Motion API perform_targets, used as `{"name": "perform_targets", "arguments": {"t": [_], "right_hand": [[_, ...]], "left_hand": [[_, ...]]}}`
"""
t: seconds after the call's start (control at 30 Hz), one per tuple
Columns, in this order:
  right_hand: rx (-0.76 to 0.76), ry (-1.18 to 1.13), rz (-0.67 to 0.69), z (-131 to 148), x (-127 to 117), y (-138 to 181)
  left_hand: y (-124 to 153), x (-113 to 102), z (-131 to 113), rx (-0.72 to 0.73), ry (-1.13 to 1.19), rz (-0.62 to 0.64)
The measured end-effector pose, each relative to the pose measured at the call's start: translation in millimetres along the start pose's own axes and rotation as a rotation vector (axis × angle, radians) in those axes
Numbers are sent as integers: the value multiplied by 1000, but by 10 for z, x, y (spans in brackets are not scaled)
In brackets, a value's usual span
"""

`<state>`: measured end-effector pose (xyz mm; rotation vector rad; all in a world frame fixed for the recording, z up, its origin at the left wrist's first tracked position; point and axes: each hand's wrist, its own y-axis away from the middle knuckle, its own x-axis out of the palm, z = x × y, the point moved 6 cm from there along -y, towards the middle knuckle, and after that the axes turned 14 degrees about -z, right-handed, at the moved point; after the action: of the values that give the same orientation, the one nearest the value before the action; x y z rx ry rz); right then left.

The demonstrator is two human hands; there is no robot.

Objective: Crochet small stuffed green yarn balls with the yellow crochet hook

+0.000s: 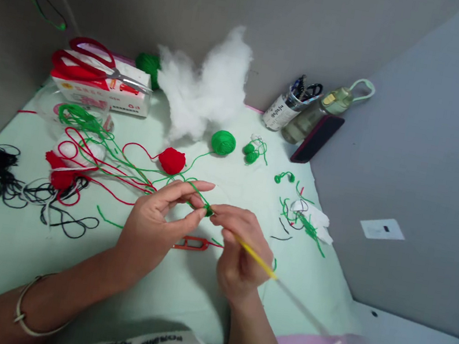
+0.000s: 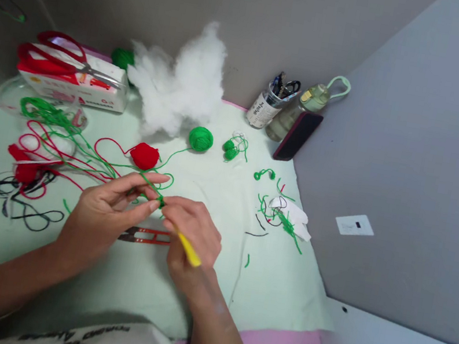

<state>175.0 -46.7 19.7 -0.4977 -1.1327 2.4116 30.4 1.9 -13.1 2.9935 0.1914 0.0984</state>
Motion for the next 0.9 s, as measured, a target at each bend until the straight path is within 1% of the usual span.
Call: {"name": "perform_targets", "arguments": {"t": [0.03,0.1,0.23,0.3,0.37,0.43,0.57,0.63,0.73,0.8,0.87,0.9], "right_hand": [[-55,45,6,27,9,25],[-134,133,29,61,33,86],[-221,270,23,79,48,167],[-221,263,2,78,38,154],[-141,179,-6,47,25,108],[-30,79,-18,10,9,53],[144,-55,-42,-22,-20,-9],[244,-108,-69,-50,-41,-16],[433,-208,-145,-143,-74,-7],[574,-300,-177,-234,-60,14],[677,-396,-169,-308,-7,35],[697,-428,-159,-330,20,37]], "left_hand": [[5,7,16,-32,34,9],[14,44,65,-150,142,57],[35,152,136,-413,338,201],[44,188,162,-516,393,257],[37,190,177,-556,418,277],[-1,148,170,-501,394,247],[-87,35,71,-235,206,153],[-105,4,3,-125,108,117],[-110,-16,-77,-26,19,67],[-101,-10,-82,-22,5,66],[-75,31,-28,-91,44,138],[-56,60,11,-140,80,193]]}}
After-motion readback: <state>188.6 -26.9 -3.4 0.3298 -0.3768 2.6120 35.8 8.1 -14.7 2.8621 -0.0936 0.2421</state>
